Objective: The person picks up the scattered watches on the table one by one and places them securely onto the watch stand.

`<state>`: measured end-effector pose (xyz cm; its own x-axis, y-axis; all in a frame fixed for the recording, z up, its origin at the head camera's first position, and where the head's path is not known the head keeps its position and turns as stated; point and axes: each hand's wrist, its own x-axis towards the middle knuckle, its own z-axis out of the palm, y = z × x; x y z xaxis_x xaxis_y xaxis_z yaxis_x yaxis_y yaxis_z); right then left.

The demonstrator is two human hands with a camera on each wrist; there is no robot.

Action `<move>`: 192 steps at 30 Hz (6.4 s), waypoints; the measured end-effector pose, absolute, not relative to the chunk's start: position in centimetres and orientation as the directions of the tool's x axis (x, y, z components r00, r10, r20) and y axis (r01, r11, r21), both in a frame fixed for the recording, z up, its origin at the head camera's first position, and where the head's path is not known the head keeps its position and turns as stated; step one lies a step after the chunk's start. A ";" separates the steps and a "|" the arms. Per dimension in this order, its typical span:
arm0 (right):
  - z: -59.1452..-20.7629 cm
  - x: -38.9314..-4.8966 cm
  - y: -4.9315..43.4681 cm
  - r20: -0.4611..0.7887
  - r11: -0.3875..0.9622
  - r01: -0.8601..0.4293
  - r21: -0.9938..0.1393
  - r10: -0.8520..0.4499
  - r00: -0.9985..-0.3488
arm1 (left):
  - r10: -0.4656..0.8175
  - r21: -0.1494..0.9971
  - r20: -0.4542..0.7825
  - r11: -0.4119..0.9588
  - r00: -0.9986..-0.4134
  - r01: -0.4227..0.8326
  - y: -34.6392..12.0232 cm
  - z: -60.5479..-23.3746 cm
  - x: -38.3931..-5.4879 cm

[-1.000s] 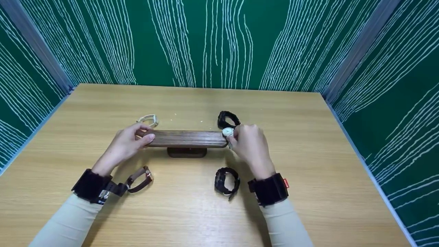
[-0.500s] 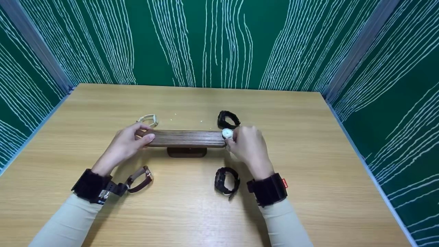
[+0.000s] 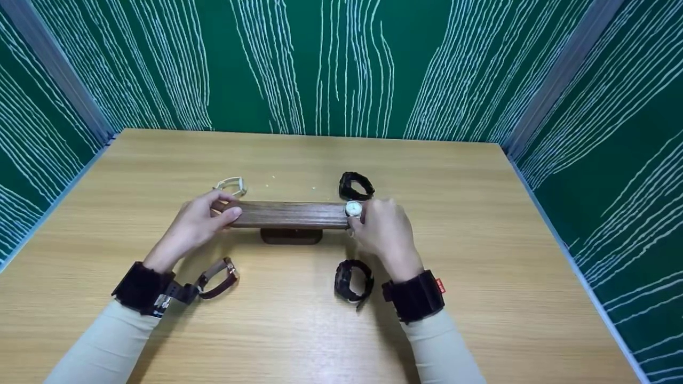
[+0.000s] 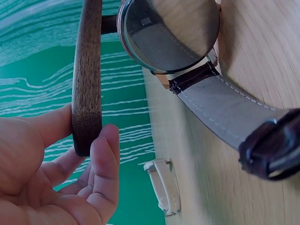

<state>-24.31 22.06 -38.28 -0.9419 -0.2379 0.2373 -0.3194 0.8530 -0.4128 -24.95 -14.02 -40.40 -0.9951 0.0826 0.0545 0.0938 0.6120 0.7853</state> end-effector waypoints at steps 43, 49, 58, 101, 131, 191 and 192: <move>-39.3 -24.1 20.1 0.294 0.851 -0.378 -0.365 -0.280 -0.914 | 0.095 0.772 0.080 0.623 -0.992 0.122 -14.1 -40.5 -24.9; -39.1 -24.1 19.7 0.286 0.849 -0.376 -0.371 -0.281 -0.916 | 0.097 0.775 0.078 0.620 -0.992 0.121 -14.2 -40.5 -24.9; -38.9 -24.3 19.1 0.269 0.857 -0.364 -0.364 -0.277 -0.922 | 0.092 0.783 0.072 0.612 -0.993 0.114 -14.1 -40.5 -25.0; -38.3 -24.4 15.0 0.220 0.857 -0.364 -0.366 -0.301 -0.928 | 0.087 0.771 0.075 0.626 -0.993 0.113 -13.9 -40.4 -25.0; -38.0 -24.6 12.9 0.212 0.883 -0.376 -0.281 -0.325 -0.921 | 0.074 0.771 0.087 0.627 -0.993 0.114 -13.9 -40.4 -25.0; -38.3 -24.1 12.0 0.249 0.891 -0.378 -0.253 -0.317 -0.915 | 0.076 0.787 0.064 0.609 -0.995 0.097 -13.8 -40.5 -25.2; -38.3 -24.1 12.0 0.249 0.889 -0.378 -0.257 -0.317 -0.915 | 0.075 0.789 0.063 0.607 -0.995 0.095 -13.8 -40.5 -25.2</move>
